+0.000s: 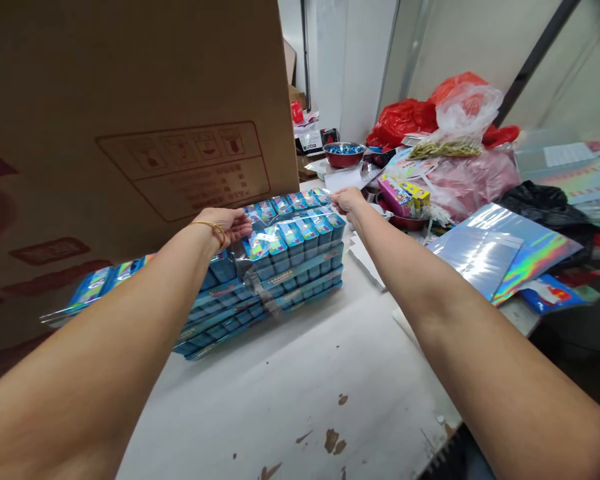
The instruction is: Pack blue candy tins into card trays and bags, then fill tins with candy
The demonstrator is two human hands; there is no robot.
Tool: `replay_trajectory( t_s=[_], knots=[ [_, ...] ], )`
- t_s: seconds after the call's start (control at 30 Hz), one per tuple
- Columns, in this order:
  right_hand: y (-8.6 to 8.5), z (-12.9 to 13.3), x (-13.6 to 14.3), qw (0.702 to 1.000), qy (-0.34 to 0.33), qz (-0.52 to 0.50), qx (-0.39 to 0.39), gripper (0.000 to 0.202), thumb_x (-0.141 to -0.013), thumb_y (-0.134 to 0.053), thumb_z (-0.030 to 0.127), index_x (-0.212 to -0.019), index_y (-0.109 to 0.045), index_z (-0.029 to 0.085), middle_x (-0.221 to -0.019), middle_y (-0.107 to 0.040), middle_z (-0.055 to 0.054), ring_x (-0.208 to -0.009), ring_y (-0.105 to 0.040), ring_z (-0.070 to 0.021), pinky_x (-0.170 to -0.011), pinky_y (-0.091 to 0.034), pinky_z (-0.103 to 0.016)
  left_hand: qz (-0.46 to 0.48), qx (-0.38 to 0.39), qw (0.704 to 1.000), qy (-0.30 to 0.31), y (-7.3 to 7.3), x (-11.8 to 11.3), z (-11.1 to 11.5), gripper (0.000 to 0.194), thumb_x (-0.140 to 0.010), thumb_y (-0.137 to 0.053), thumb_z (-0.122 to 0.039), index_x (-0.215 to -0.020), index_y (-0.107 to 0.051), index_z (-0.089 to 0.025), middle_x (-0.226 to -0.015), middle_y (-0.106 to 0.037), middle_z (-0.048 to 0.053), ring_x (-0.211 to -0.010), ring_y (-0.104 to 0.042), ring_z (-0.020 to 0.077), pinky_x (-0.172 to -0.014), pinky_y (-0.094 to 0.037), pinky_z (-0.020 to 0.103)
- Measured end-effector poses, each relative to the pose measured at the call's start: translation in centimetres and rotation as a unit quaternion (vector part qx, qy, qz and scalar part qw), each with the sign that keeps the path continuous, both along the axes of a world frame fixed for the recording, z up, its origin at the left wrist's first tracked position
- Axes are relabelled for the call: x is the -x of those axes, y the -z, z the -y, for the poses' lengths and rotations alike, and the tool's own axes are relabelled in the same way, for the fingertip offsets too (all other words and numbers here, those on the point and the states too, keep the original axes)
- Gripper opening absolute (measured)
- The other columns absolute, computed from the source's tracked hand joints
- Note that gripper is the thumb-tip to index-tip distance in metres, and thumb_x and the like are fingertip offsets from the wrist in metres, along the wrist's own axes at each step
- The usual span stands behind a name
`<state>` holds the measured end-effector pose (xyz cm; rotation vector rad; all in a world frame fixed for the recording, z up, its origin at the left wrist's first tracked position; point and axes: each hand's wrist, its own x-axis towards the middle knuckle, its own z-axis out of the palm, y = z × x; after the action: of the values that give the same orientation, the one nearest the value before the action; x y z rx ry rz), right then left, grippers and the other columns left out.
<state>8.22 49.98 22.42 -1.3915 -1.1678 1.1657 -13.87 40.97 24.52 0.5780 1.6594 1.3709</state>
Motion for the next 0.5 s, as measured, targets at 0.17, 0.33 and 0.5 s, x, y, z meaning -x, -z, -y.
replay_trajectory(
  t_s=[0.17,0.33,0.5],
  knots=[
    [-1.3,3.1,-3.4,1.0,-0.013,-0.011,-0.006,0.014,-0.074,-0.056,0.01,-0.063,-0.048,0.014,-0.037,-0.039,0.009,-0.034,-0.033,-0.0024,-0.037,-0.026,-0.015,-0.03,0.001,0.999,0.04,-1.6,-2.8,2.5,0.014,-0.073,-0.049,-0.004,-0.062,-0.052,-0.012,-0.053,-0.049,0.001,-0.047,-0.051,0.0074,-0.04,-0.045,0.016],
    [-1.7,8.9,-10.9,0.998,-0.031,-0.032,-0.032,0.019,-0.072,-0.058,0.012,-0.057,-0.046,0.014,-0.039,-0.043,0.007,-0.035,-0.037,-0.003,-0.038,-0.027,-0.015,-0.002,-0.021,0.993,0.115,-2.5,-7.9,7.7,0.015,-0.071,-0.049,-0.004,-0.06,-0.051,-0.014,-0.056,-0.055,0.002,-0.053,-0.057,0.0105,-0.051,-0.052,0.021],
    [-2.4,19.3,-21.1,1.0,-0.019,-0.015,-0.012,0.017,-0.064,-0.065,0.021,-0.06,-0.05,0.014,-0.045,-0.046,0.007,-0.039,-0.038,-0.0024,-0.04,-0.029,-0.016,0.032,0.019,0.986,0.161,-1.0,-15.5,15.7,0.011,-0.071,-0.054,-0.018,-0.059,-0.054,-0.019,-0.063,-0.061,0.0,-0.065,-0.062,0.0157,-0.064,-0.056,0.029]
  ],
)
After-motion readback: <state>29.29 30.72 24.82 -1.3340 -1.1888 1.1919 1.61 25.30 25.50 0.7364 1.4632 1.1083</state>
